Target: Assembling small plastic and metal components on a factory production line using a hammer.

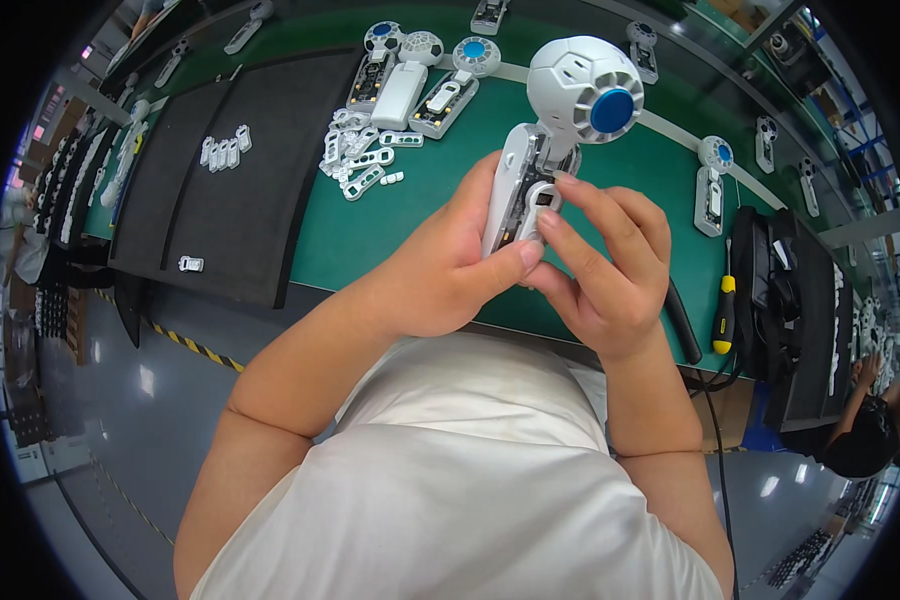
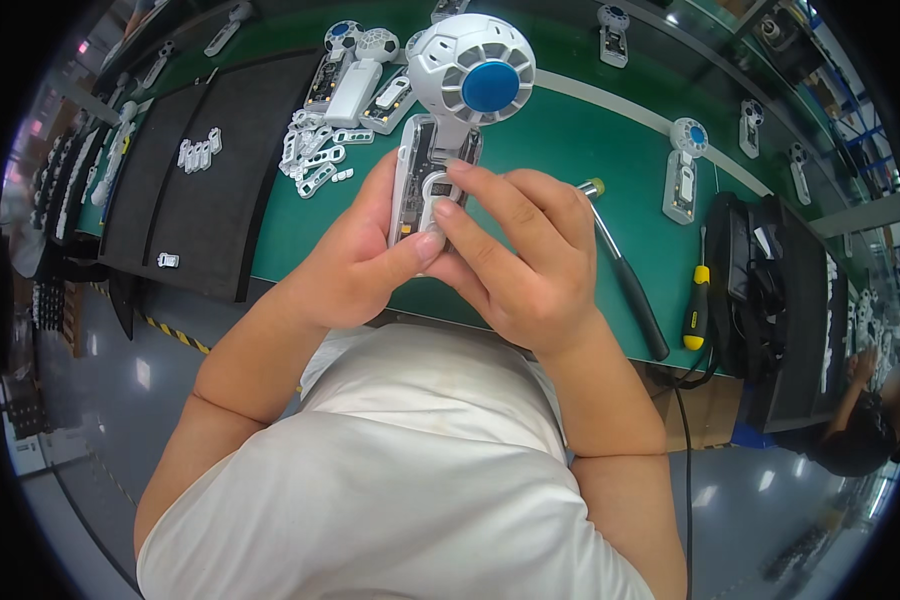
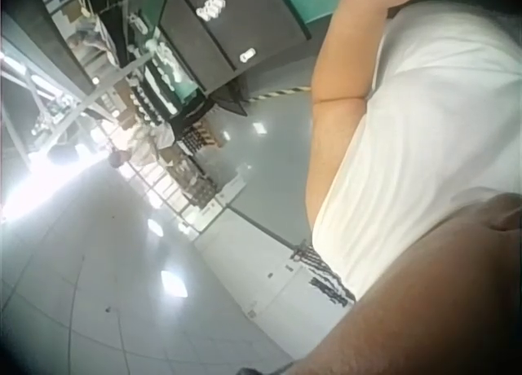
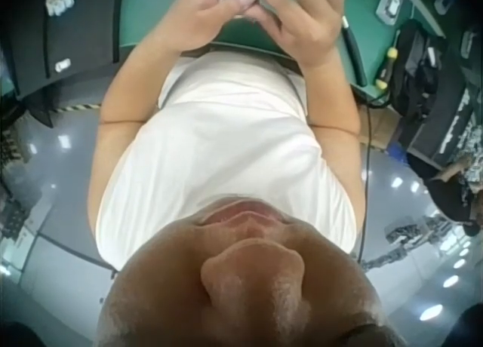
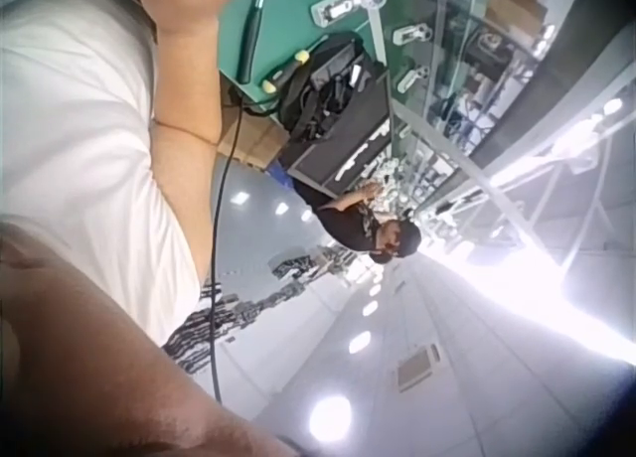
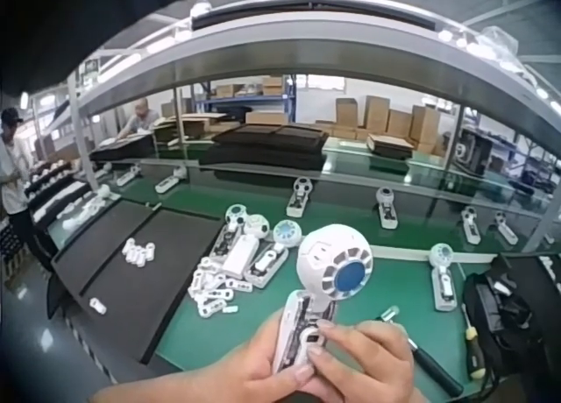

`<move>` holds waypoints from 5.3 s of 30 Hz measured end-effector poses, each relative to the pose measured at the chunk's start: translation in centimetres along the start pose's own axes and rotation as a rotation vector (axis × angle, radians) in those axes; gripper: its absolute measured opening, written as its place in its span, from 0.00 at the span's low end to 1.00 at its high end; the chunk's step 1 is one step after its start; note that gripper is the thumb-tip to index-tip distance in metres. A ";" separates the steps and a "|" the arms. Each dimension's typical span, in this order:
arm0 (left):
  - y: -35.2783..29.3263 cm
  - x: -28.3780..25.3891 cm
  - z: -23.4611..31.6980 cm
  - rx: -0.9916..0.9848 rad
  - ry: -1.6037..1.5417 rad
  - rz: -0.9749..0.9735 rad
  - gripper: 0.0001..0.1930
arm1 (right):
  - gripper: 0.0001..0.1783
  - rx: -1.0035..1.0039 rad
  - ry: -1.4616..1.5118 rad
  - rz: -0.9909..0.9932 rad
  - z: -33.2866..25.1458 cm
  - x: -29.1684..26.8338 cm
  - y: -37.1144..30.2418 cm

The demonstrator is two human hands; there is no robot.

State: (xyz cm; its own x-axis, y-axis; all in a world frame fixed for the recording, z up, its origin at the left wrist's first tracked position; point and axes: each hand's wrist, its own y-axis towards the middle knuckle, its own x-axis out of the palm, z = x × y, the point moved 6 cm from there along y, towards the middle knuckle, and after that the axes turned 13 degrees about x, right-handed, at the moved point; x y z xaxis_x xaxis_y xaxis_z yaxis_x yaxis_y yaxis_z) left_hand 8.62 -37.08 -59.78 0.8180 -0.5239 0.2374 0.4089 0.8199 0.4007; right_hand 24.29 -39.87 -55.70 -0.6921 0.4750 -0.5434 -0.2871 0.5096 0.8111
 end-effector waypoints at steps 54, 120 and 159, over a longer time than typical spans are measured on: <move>-0.2 -2.0 -6.7 -0.295 -0.537 0.390 0.29 | 0.35 0.387 0.188 -0.460 0.1 -0.9 -6.2; -3.3 -1.7 -4.0 0.254 1.151 -0.265 0.30 | 0.32 0.983 -0.588 -0.814 9.6 -3.6 -8.9; -6.0 -7.4 -0.5 0.307 1.133 -0.190 0.13 | 0.39 1.014 -0.843 -0.508 53.3 3.5 1.1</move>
State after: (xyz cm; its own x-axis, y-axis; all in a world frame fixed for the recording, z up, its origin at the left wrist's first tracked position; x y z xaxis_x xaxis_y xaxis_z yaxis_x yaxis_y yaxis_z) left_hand 0.33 -37.99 -64.42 0.7095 -0.0021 -0.7047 0.5747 0.5806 0.5768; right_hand 56.79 0.58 -68.24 0.0427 0.1823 -0.9823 0.4614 0.8685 0.1812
